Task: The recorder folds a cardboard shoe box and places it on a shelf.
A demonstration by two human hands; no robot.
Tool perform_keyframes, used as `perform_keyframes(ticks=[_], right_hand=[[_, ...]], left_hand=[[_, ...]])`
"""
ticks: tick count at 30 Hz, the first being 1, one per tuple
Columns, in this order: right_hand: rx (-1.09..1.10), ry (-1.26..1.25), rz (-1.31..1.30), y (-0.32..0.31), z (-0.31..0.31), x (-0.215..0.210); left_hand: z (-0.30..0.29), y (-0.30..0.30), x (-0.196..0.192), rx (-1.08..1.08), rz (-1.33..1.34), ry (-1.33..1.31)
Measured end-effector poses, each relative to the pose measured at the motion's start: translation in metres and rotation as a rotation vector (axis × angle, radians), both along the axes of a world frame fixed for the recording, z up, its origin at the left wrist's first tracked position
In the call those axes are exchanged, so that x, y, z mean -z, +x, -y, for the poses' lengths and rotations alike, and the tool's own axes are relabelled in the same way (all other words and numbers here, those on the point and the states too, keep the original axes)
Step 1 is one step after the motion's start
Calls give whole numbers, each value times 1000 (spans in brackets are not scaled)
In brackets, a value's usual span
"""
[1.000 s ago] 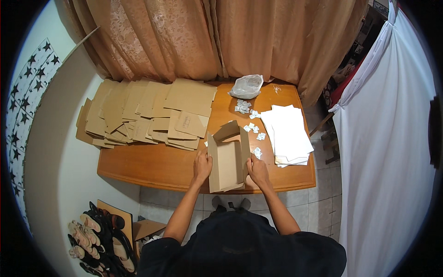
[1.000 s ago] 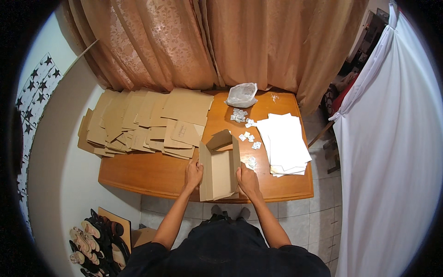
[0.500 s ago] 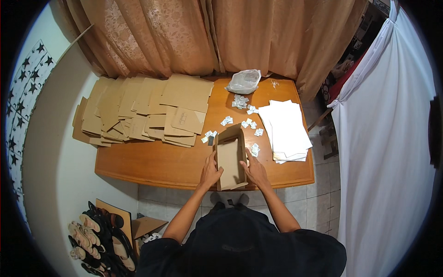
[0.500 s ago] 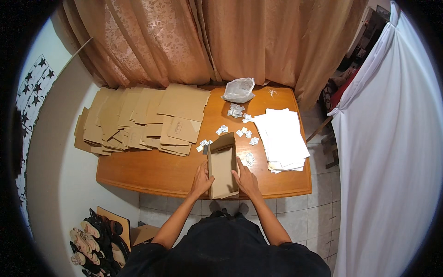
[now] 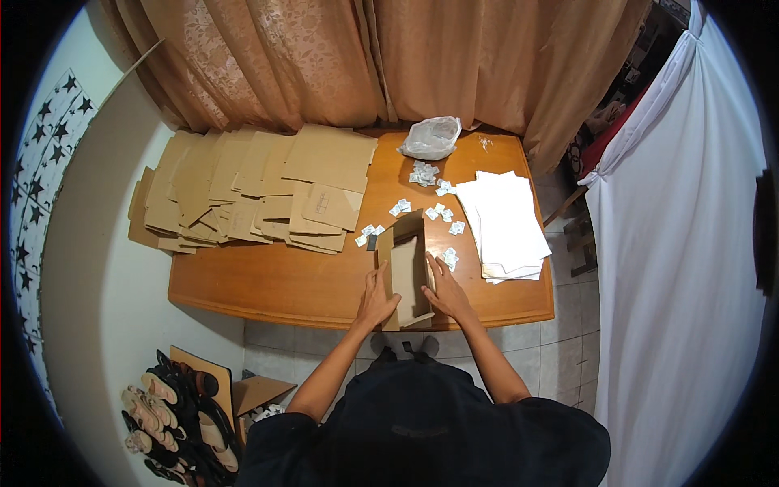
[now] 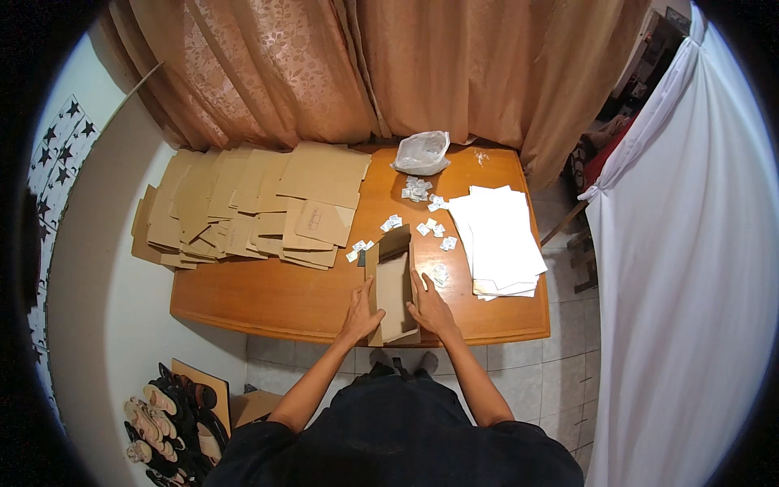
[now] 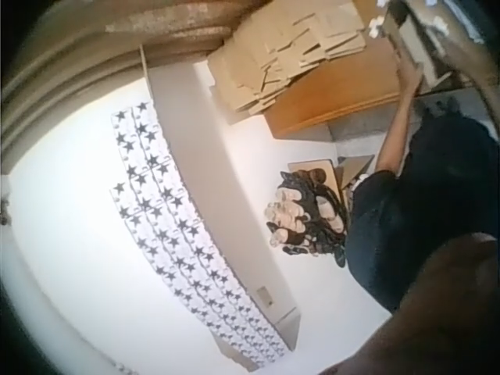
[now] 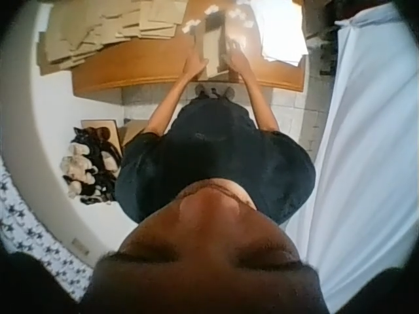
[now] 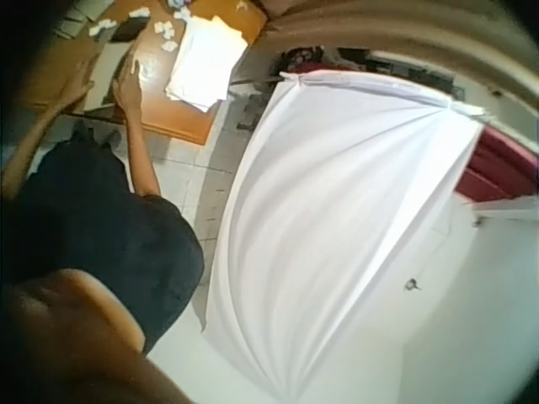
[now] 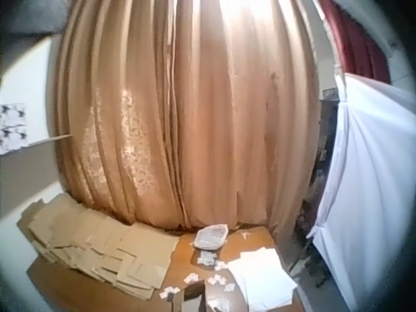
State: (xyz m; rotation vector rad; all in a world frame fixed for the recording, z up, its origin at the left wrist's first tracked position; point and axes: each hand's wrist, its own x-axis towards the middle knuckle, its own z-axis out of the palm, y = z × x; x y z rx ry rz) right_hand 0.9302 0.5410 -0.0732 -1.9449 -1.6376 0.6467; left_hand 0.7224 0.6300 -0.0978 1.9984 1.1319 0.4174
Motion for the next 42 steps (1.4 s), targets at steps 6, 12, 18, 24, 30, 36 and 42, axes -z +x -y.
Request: perform_keyframes(ticks=[6,12,18,24,30,36,42], right_hand=[[84,-101,30,-9,-6,-4],[32,-136,139,-7,-7,-1],[-121,-236,253,-7,-15,-7],[-82,-156,148,-2,-14,22],[-146,-99,101,4,-16,24],[-152,-166,110,4,-23,24],[-151,-101,323,16,-49,19]], left_hand=[[-3,-2,4,-15,37,-8],[-3,-3,10,-21,29,38],[-3,3,9,-4,-19,58],[5,12,-11,44,-114,67],[4,10,7,54,-166,59],[-2,12,3,116,-105,80],[-1,10,8,88,-49,75]])
